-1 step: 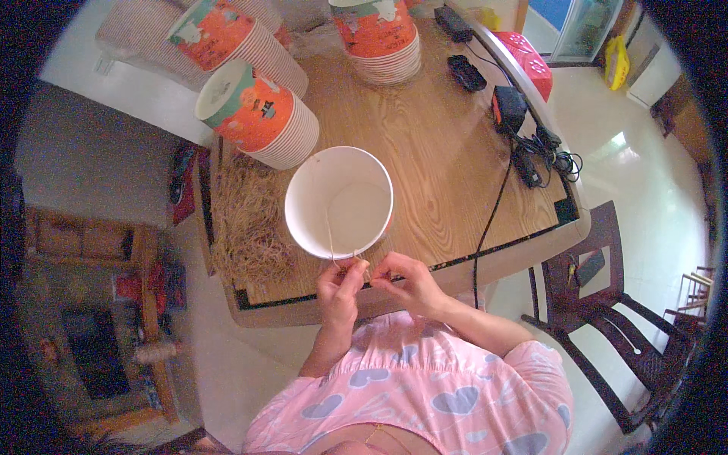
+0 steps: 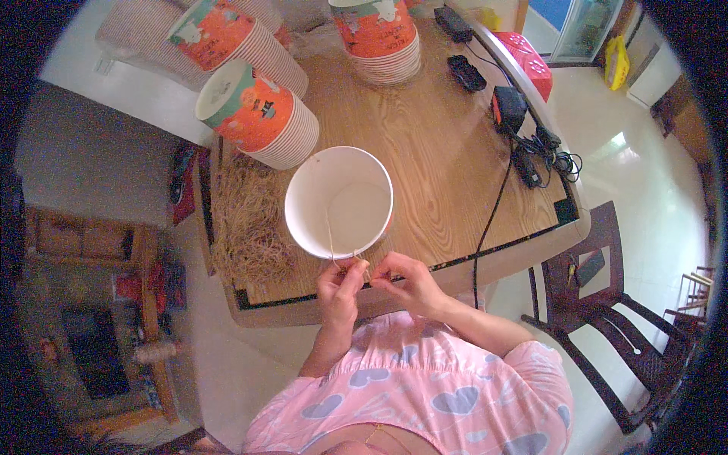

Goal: Preparing paper cups by attaching or threading thin strings through pre-made holes.

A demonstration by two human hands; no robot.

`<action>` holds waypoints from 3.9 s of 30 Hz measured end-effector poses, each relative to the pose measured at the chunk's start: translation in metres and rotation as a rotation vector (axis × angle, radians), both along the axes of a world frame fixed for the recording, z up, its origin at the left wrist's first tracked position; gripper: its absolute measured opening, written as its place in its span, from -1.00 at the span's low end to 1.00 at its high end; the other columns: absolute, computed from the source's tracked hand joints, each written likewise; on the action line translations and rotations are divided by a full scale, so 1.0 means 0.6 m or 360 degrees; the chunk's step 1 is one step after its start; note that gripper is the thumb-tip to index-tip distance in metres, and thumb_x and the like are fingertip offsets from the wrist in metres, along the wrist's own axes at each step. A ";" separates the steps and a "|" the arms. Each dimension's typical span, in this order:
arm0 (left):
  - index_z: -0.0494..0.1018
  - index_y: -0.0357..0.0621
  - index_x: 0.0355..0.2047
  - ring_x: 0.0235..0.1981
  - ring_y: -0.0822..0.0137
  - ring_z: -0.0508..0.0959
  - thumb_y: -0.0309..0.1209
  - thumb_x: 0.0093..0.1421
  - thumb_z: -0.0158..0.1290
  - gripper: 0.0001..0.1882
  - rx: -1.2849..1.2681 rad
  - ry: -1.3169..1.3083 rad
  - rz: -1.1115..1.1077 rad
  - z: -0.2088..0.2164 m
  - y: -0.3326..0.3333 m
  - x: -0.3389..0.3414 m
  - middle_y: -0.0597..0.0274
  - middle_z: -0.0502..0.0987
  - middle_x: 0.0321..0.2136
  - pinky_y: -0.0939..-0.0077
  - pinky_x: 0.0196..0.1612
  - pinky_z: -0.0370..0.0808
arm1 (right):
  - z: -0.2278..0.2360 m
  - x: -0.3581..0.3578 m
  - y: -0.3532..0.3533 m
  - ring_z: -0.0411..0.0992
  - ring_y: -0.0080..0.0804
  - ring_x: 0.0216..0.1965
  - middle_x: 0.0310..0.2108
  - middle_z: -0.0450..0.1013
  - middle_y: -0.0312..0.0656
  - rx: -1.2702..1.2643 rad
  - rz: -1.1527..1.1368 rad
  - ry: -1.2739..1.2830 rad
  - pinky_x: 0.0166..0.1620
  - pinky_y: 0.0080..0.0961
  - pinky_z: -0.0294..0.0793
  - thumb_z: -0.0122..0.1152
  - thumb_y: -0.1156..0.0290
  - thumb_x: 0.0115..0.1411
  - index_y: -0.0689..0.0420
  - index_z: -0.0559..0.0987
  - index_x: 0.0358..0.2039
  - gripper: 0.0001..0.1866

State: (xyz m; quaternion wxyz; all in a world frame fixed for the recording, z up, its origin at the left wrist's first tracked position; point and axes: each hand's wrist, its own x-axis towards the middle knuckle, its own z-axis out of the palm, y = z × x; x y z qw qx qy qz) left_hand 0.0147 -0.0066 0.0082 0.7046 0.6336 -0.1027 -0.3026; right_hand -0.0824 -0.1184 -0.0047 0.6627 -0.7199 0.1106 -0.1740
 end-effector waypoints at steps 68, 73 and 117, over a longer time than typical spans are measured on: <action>0.39 -0.18 -0.28 -0.69 0.63 0.34 -0.52 0.07 0.06 -0.82 0.0020 0.0067 -0.0296 0.000 0.022 0.003 0.40 0.40 -0.66 0.79 -0.64 0.22 | -0.010 0.038 0.005 0.36 -0.63 -0.34 -0.40 0.41 -0.31 0.0909 -0.0143 -0.0067 -0.23 -0.69 0.36 0.10 0.50 0.11 0.26 0.45 -0.35 -0.88; 0.38 -0.20 -0.26 -0.67 0.59 0.36 -0.53 0.08 0.03 -0.82 -0.0007 0.0081 -0.0236 -0.002 0.024 0.001 0.35 0.44 -0.61 0.79 -0.62 0.25 | -0.014 0.043 0.007 0.35 -0.65 -0.35 -0.41 0.42 -0.33 0.0799 -0.0146 -0.0095 -0.24 -0.71 0.34 0.10 0.46 0.12 0.26 0.47 -0.36 -0.87; 0.48 -0.22 -0.49 -0.72 0.72 0.19 -0.47 0.10 0.03 -0.91 0.0158 -0.0112 -0.0558 0.033 0.041 0.014 0.56 0.33 -0.71 0.82 -0.67 0.06 | 0.010 0.043 -0.013 0.27 -0.68 -0.51 -0.53 0.35 -0.39 0.1058 -0.0026 0.0076 -0.41 -0.73 0.28 0.07 0.40 0.14 0.22 0.47 -0.40 -0.86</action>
